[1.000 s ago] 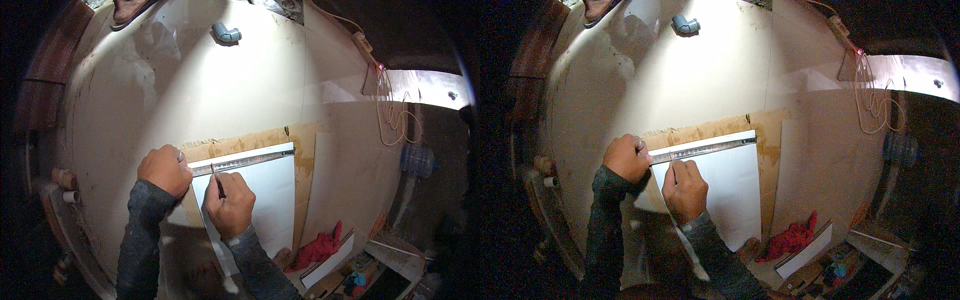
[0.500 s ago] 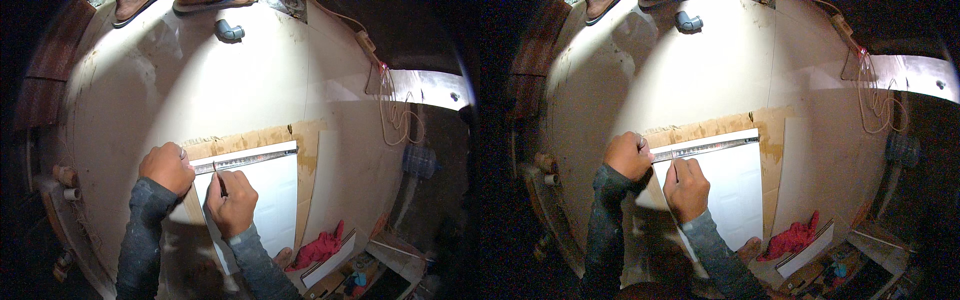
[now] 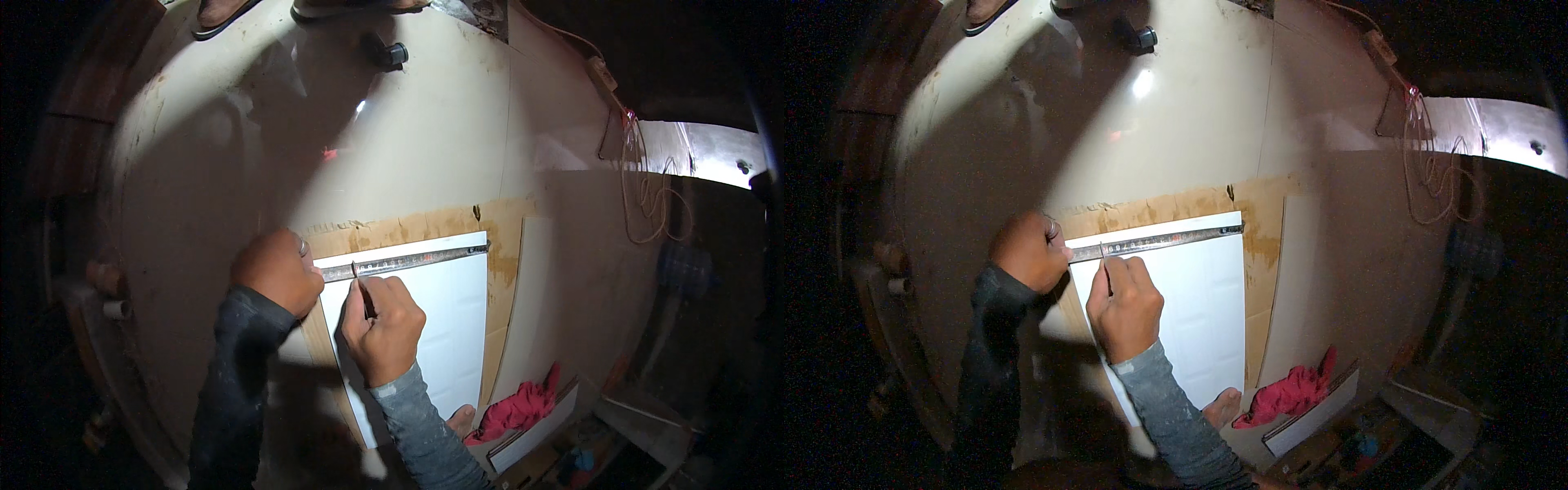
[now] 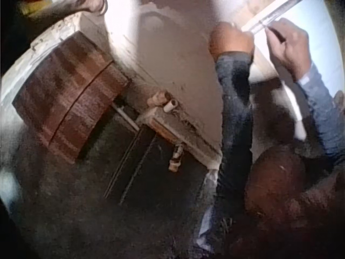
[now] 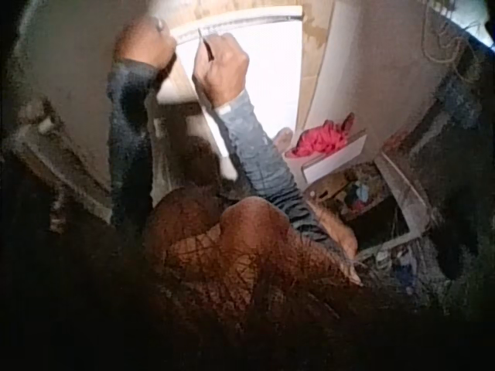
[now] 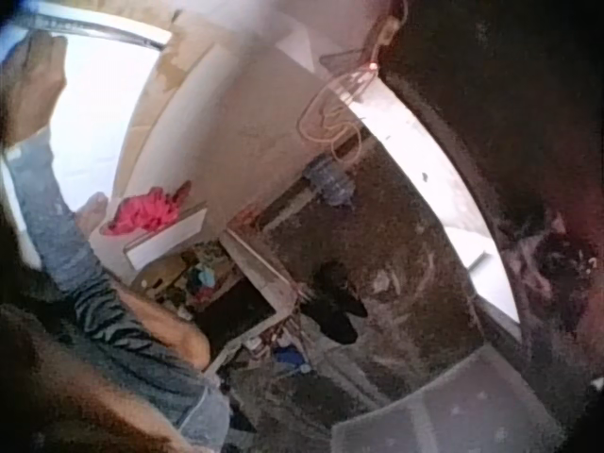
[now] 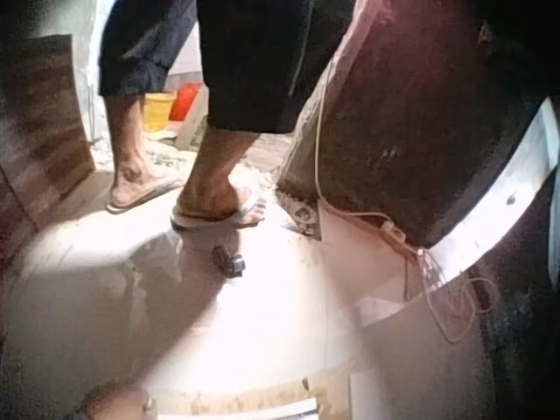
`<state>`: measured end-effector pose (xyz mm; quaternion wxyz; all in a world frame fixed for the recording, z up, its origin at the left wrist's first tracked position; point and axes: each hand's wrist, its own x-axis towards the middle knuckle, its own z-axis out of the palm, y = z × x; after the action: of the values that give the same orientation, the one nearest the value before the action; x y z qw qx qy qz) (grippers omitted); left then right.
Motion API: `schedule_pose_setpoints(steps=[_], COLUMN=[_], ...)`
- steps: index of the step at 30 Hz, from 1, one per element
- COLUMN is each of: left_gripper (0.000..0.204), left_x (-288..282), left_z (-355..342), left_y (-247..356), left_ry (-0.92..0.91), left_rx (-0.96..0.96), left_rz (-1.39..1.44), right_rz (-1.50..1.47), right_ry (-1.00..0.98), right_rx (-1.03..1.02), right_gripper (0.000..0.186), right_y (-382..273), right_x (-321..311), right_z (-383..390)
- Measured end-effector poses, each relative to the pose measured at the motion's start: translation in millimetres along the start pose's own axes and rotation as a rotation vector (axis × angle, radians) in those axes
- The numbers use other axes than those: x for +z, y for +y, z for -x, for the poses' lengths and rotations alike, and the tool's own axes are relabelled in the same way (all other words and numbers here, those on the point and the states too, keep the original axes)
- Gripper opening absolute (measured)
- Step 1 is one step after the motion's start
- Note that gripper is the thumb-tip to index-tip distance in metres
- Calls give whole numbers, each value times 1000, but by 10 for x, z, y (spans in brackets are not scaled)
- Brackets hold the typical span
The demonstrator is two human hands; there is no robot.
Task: The person measures and marks a white ceramic tile using a metal ruler and a utility knife. They wipe the tile surface with a pink cloth, then score and snap the tile along the marked line. The person repeats the measuring and marking process on the cut tile.
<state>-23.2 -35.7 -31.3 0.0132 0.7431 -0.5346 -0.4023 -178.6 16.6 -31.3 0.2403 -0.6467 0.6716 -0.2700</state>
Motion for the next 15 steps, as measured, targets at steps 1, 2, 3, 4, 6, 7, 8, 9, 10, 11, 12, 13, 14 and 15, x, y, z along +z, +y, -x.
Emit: schedule_pose_setpoints(steps=[1,2,3,4,6,7,8,9,10,11,12,13,14,15], left_gripper=[19,19,19,19,19,19,19,19,18,18,18,18,18,18], left_x=[3,8,12,13,13,12,15,10,5,2,-2,-6,-9,-11], left_z=[-1,4,9,9,-15,-18,-3,20,29,29,21,16,17,26], left_y=[-5,-7,-7,-8,-1,4,8,8,9,15,20,26,33,38], left_ry=[-3,-13,-30,-49,-66,-43,-3,13,18,4,0,10,24,33], left_rx=[-9,-21,-54,-47,-53,-38,-21,-39,-28,-43,-63,-47,-43,-44], left_rz=[0,-2,-9,-7,-8,3,12,21,10,0,-9,-23,-39,-55], right_rz=[1,1,4,-7,-26,-13,-6,3,-10,-17,-29,-23,-22,-21], right_ry=[-8,-11,-17,-13,11,11,11,5,4,6,20,12,9,-4], right_rx=[-2,1,6,5,-13,-16,-22,-11,-14,-5,-7,-3,-3,7], right_gripper=[5,5,5,5,5,5,5,5,6,6,6,6,6,6], right_y=[3,2,5,6,15,18,18,12,9,6,4,2,0,-4], right_x=[-4,-9,-12,-12,-5,-2,-1,-1,0,-2,-1,-1,-3,-5], right_z=[-2,0,2,4,0,-3,-1,5,6,6,5,2,1,4])
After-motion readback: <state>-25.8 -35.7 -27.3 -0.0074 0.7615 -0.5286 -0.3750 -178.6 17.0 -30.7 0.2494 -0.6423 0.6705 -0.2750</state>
